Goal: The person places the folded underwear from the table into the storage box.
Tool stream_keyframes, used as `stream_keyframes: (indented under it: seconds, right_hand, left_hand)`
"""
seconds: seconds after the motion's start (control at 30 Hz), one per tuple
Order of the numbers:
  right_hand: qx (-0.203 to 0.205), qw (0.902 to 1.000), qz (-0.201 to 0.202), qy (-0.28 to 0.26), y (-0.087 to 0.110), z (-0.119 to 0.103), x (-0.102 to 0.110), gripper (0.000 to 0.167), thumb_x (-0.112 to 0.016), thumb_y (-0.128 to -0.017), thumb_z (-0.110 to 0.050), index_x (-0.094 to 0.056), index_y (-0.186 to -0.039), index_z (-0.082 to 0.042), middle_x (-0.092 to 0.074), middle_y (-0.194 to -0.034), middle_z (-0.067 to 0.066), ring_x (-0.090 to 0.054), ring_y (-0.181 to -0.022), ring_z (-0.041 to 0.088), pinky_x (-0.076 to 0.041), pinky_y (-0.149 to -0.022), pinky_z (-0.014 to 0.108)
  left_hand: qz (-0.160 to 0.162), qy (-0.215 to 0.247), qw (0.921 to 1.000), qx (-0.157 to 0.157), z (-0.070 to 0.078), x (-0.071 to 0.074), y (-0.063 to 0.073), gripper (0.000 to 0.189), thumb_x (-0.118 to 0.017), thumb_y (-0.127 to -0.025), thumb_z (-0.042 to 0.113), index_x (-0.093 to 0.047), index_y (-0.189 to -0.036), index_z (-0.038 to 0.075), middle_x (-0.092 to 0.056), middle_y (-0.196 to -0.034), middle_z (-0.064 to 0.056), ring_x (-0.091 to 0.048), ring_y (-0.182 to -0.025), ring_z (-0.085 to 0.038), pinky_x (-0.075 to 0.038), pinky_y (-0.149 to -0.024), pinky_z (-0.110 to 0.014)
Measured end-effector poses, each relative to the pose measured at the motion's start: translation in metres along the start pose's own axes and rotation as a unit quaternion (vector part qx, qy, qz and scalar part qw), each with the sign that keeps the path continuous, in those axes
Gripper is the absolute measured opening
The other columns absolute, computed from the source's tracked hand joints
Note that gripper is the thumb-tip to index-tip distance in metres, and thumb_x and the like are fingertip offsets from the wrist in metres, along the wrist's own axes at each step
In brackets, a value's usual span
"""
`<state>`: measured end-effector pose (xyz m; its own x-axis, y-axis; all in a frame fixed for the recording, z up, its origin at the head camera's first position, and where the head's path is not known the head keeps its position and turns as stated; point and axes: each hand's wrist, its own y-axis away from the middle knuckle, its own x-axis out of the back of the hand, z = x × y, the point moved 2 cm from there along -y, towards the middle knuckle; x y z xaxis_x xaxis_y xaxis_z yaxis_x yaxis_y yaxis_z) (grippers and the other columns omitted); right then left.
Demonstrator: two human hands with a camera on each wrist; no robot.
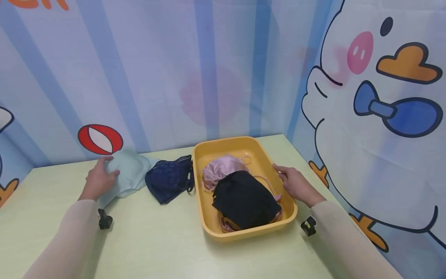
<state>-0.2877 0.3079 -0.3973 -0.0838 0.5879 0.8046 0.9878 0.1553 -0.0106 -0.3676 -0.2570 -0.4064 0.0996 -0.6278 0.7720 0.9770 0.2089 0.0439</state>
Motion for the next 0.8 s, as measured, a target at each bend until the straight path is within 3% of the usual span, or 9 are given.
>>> stream_keyframes:
  seconds: [0.13,0.37,0.67,0.8]
  right_hand:
    - [0.006,1.0,0.003,0.008,0.0,-0.001,0.0,0.043,-0.036,-0.101,-0.001,-0.035,-0.144,-0.002,-0.039,-0.14,0.027,-0.048,-0.064,0.022,-0.043,-0.057,0.029]
    - [0.003,0.9998,0.006,0.02,0.0,-0.002,-0.001,0.043,-0.038,-0.101,-0.001,-0.036,-0.143,-0.002,-0.04,-0.14,0.026,-0.055,-0.091,0.028,-0.045,-0.065,0.03]
    - [-0.001,0.9999,0.001,0.017,0.001,-0.002,-0.001,0.043,-0.036,-0.101,-0.001,-0.035,-0.144,-0.002,-0.039,-0.14,0.027,-0.054,-0.076,0.025,-0.044,-0.058,0.03]
    - [-0.009,0.9997,0.0,0.022,0.0,-0.003,-0.001,0.043,-0.035,-0.102,-0.003,-0.034,-0.145,-0.003,-0.038,-0.142,0.026,-0.055,-0.088,0.027,-0.045,-0.064,0.031]
  left_hand:
    - [0.012,0.011,0.9997,-0.016,-0.001,0.008,0.004,0.064,-0.052,-0.097,0.017,-0.017,-0.15,0.012,-0.024,-0.145,-0.029,-0.023,-0.124,-0.051,-0.032,-0.09,-0.068]
    - [0.065,0.024,0.994,-0.084,0.004,0.025,0.01,0.059,-0.049,-0.097,0.013,-0.021,-0.148,0.008,-0.031,-0.141,-0.03,-0.029,-0.121,-0.051,-0.033,-0.09,-0.067]
    - [0.102,0.049,0.9843,-0.136,0.017,0.044,0.018,0.058,-0.05,-0.097,0.013,-0.022,-0.147,0.009,-0.036,-0.138,-0.03,-0.038,-0.118,-0.046,-0.033,-0.093,-0.064]
    - [0.113,0.054,0.9809,-0.149,0.025,0.05,0.022,0.059,-0.051,-0.096,0.015,-0.022,-0.148,0.012,-0.039,-0.136,-0.029,-0.043,-0.112,-0.044,-0.037,-0.09,-0.063]
